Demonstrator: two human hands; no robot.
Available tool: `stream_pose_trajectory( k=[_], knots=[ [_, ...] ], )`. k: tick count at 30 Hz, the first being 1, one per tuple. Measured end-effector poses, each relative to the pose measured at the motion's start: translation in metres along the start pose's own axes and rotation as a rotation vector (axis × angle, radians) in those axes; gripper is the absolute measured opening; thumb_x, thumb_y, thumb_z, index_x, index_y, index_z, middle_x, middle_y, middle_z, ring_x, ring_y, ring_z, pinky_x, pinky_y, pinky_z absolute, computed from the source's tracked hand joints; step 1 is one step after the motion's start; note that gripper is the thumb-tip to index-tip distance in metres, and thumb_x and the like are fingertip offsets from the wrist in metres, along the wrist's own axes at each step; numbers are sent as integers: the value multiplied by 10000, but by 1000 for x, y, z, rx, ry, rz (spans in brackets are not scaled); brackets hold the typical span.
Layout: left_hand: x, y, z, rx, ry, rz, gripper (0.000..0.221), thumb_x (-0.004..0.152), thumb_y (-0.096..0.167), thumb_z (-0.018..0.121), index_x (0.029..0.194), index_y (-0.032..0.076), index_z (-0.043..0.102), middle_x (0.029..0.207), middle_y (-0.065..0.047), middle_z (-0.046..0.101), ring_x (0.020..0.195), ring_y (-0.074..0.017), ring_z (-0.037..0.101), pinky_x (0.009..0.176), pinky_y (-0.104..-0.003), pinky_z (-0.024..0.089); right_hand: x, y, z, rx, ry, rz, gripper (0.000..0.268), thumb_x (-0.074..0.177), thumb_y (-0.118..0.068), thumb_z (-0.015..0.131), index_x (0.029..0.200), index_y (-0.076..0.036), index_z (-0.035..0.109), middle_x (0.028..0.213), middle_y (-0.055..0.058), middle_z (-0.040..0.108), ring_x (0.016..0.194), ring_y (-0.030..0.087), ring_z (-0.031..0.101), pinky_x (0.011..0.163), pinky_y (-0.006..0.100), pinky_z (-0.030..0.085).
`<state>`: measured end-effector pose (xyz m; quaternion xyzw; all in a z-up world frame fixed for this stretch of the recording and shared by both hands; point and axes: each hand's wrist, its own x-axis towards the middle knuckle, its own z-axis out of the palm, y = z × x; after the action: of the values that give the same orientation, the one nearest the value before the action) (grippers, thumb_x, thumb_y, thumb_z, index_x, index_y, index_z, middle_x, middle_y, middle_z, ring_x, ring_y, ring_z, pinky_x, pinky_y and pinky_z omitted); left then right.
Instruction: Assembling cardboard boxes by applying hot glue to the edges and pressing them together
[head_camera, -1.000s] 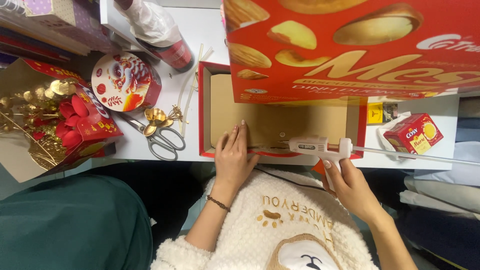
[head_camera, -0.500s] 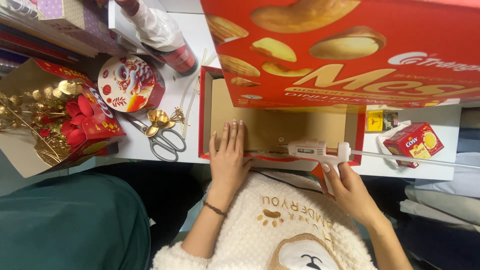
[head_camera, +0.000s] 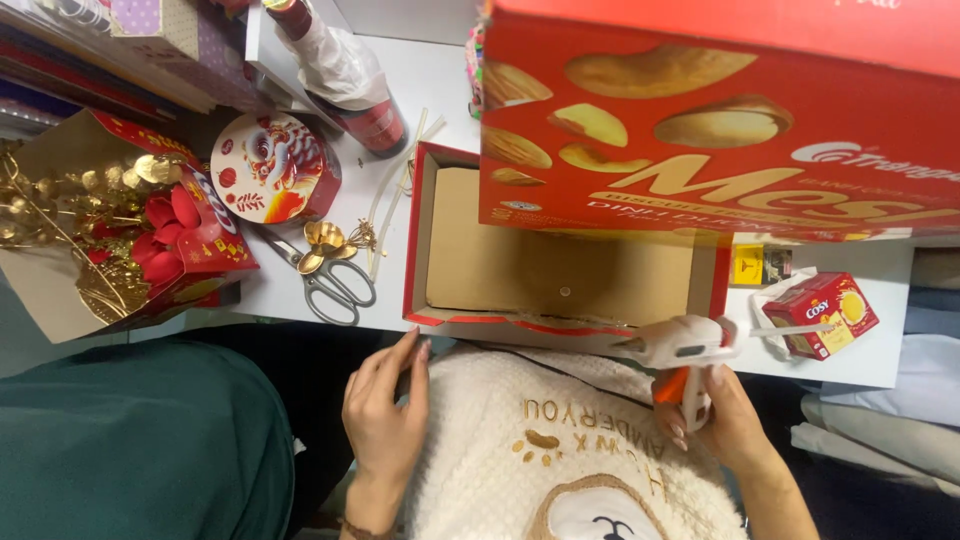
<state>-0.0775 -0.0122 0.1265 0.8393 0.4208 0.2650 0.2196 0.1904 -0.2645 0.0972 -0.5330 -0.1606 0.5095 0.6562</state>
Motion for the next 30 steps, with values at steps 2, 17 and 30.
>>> stream_pose_trajectory(
  k=[2, 17, 30],
  knots=[
    [1, 12, 3, -148, -78, -101, 349, 944, 151, 715, 1287, 100, 675, 926, 6, 789, 815, -109, 731, 831, -315, 536, 6, -15, 17, 91, -87, -66, 610, 1060, -564, 510, 1075, 40, 592, 506, 68, 462, 354, 164, 410, 277, 268, 354],
    [23, 95, 42, -477, -794, 45, 836, 939, 431, 683, 1615, 206, 245, 663, 32, 723, 618, -252, 706, 563, -381, 554, -4, -27, 46, 215, -183, -150, 502, 998, -540, 686, 834, -99, 510, 488, -3, 466, 316, 140, 378, 552, 273, 356],
    [18, 2, -33, -586, 771, -691, 475, 1062, 164, 450, 590, 183, 507, 515, 8, 444, 500, -114, 453, 955, -275, 501, -34, -11, 27, 299, -15, -205, 437, 1043, -499, 587, 870, -110, 490, 536, -8, 474, 405, 129, 404, 667, 330, 354]
  ],
)
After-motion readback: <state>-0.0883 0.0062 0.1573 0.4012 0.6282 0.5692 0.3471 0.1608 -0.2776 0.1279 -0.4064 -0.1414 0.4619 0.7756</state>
